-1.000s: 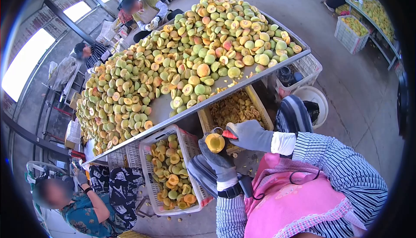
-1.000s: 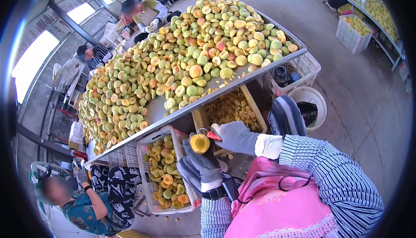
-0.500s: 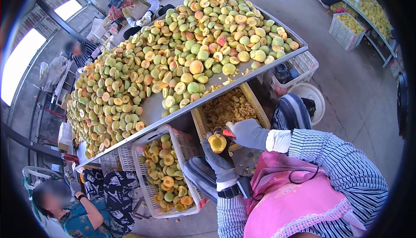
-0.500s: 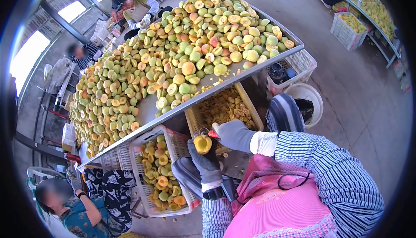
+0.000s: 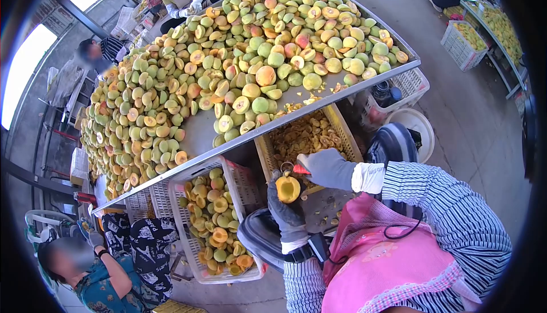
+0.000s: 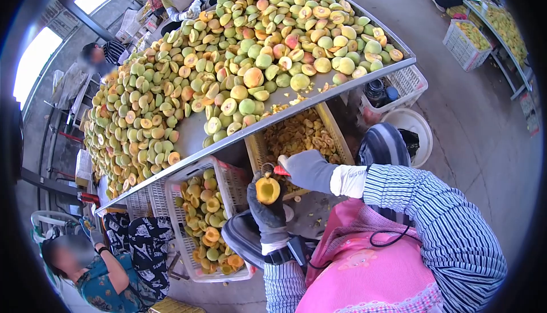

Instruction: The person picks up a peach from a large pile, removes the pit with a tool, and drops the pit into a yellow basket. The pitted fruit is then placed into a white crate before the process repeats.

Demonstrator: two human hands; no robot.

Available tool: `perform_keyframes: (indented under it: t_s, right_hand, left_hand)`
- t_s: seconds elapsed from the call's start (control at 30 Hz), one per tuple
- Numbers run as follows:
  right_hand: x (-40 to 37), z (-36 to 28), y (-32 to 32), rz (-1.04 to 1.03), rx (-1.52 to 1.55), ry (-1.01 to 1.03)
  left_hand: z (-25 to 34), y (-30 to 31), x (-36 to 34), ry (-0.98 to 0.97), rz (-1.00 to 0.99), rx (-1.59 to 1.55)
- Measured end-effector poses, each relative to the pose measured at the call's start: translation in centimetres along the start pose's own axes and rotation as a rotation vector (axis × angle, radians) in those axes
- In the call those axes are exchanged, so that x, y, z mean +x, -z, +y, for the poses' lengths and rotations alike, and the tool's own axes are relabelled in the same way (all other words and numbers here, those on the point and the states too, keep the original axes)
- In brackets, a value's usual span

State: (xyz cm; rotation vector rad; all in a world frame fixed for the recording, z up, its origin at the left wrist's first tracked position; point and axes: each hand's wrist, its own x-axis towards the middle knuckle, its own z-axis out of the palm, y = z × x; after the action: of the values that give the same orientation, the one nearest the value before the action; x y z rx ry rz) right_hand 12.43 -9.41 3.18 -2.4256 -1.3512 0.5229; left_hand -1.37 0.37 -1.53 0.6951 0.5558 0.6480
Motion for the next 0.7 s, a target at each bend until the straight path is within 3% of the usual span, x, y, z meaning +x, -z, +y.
perform_keyframes:
  t_s: [0.07,0.13,0.2,0.23,0.27,0.3,0.33,0.37,0.4,0.47,0.53,0.6,0.63,0.67,0.7]
  right_hand:
    - [0.6,0.7,-0.3,0.007,0.081,-0.047]
    - [1.5,2.4,-1.6,-0.013,0.181,-0.012]
    - [2.6,4.4,-2.2,0.022,0.398,0.055]
    - [2.3,4.6,-1.0,-0.114,0.161,-0.049]
    - [2.1,5.4,0.2,-0.101,0.154,-0.067]
    - [2.2,6.3,1.5,-0.124,0.111,-0.109]
    - [2.7,7.3,2.7,-0.146,0.062,-0.145]
    - [3.2,8.5,3.3,0.142,0.106,-0.146]
    - [3.8,8.8,5.1,0.338,0.132,-0.203]
    - [6.8,11.3,6.9,0.541,0.025,-0.256]
    - [9.8,14.3,7.3,0.582,-0.073,-0.225]
    - [11.7,14.9,7.8,0.61,-0.074,-0.234]
    - [12.9,15.3,7.8,0.573,-0.095,-0.264]
    - [14.2,16.5,6.9,0.558,-0.132,-0.275]
    - [14.1,15.0,7.4,0.526,-0.134,-0.286]
  left_hand:
    - [0.6,-0.8,-0.1,0.079,0.028,-0.168]
    - [1.0,-1.7,-0.4,-0.007,0.105,-0.09]
    - [3.4,-2.2,-0.4,-0.07,0.042,-0.074]
    - [5.0,-1.8,-0.1,-0.167,0.107,-0.059]
    - [7.1,-1.7,-0.6,-0.317,0.132,0.054]
    - [9.1,-3.3,-1.5,-0.637,0.171,0.463]
    - [11.1,0.8,0.1,-0.624,0.329,0.556]
    - [12.6,3.1,0.6,-0.732,0.436,0.833]
    - [13.8,1.4,-0.5,-0.787,0.487,0.999]
    - [15.0,1.5,-0.4,-0.881,0.498,1.071]
    - [15.9,-1.1,0.8,-0.55,0.471,0.386]
    - [13.0,0.3,2.8,-0.78,0.122,0.98]
    - [11.3,0.6,4.9,-0.578,0.2,0.678]
    - [9.6,1.0,6.5,-0.619,0.005,0.693]
    - [9.7,-1.9,6.4,-0.408,-0.009,0.392]
